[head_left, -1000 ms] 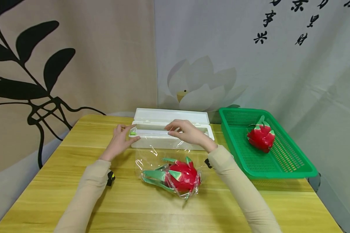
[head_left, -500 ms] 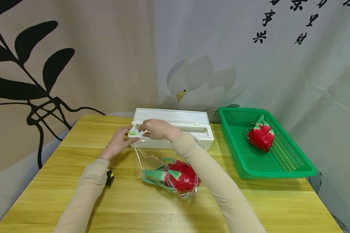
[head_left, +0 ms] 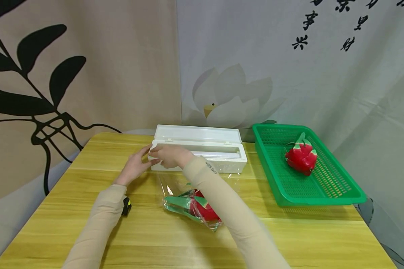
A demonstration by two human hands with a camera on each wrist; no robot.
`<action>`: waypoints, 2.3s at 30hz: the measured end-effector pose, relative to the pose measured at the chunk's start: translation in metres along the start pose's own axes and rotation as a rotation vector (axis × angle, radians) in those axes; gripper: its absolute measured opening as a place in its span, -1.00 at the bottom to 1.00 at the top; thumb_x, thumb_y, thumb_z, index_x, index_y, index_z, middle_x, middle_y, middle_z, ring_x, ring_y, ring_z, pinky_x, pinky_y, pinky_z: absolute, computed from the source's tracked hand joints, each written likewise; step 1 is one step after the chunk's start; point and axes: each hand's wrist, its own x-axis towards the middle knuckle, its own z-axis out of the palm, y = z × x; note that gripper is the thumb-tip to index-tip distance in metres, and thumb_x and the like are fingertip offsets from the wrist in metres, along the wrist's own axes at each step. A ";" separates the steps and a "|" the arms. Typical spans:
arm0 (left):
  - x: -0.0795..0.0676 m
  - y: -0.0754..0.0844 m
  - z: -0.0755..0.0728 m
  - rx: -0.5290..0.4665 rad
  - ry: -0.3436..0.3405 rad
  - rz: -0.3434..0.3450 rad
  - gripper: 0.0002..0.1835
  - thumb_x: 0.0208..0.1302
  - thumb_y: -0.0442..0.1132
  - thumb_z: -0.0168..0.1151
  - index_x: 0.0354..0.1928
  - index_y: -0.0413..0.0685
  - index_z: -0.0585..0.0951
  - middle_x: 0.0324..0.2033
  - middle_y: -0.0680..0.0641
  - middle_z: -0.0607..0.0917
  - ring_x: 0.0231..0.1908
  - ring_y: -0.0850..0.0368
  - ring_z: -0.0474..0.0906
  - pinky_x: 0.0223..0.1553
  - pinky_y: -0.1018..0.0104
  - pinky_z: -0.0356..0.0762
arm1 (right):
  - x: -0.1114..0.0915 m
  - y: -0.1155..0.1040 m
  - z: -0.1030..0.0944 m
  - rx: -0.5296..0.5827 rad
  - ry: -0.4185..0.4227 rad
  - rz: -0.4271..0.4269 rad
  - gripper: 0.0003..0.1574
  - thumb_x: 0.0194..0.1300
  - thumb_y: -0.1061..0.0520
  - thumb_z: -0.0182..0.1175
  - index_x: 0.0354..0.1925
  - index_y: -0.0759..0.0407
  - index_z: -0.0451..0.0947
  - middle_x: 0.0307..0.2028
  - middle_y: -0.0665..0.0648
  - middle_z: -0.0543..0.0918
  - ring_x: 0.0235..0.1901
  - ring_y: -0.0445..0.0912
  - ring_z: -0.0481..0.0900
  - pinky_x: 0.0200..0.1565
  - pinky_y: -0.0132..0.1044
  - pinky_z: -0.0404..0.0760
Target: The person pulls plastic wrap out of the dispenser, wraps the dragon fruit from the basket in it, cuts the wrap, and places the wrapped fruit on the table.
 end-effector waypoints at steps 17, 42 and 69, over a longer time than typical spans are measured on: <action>0.005 -0.004 0.001 0.027 0.047 0.060 -0.24 0.19 0.12 0.26 0.39 0.03 0.28 0.20 -0.38 0.46 -0.78 0.29 0.03 -0.42 0.29 0.37 | 0.000 0.006 0.004 0.037 -0.007 0.016 -0.18 0.29 0.30 0.07 0.43 -0.14 0.13 0.45 -0.06 0.18 0.37 -0.13 0.27 0.28 -0.31 0.40; 0.004 -0.003 -0.001 0.013 0.032 0.037 -0.18 0.15 0.21 0.25 0.40 0.05 0.28 0.17 -0.43 0.46 -0.78 0.27 -0.01 -0.59 0.34 0.33 | -0.013 0.016 0.006 0.122 0.007 0.026 -0.17 0.23 0.32 0.07 0.40 -0.19 0.20 0.29 0.01 0.46 -0.32 -0.18 0.47 -0.32 -0.41 0.46; 0.001 -0.002 -0.002 0.029 0.027 0.031 -0.19 0.18 0.20 0.22 0.41 0.07 0.25 0.19 -0.43 0.45 -0.77 0.31 -0.02 -0.09 0.09 0.49 | -0.015 0.021 0.006 0.271 0.003 0.029 -0.33 0.33 0.23 0.07 0.35 -0.18 0.29 0.33 -0.09 0.39 -0.11 -0.22 0.61 0.13 -0.30 0.54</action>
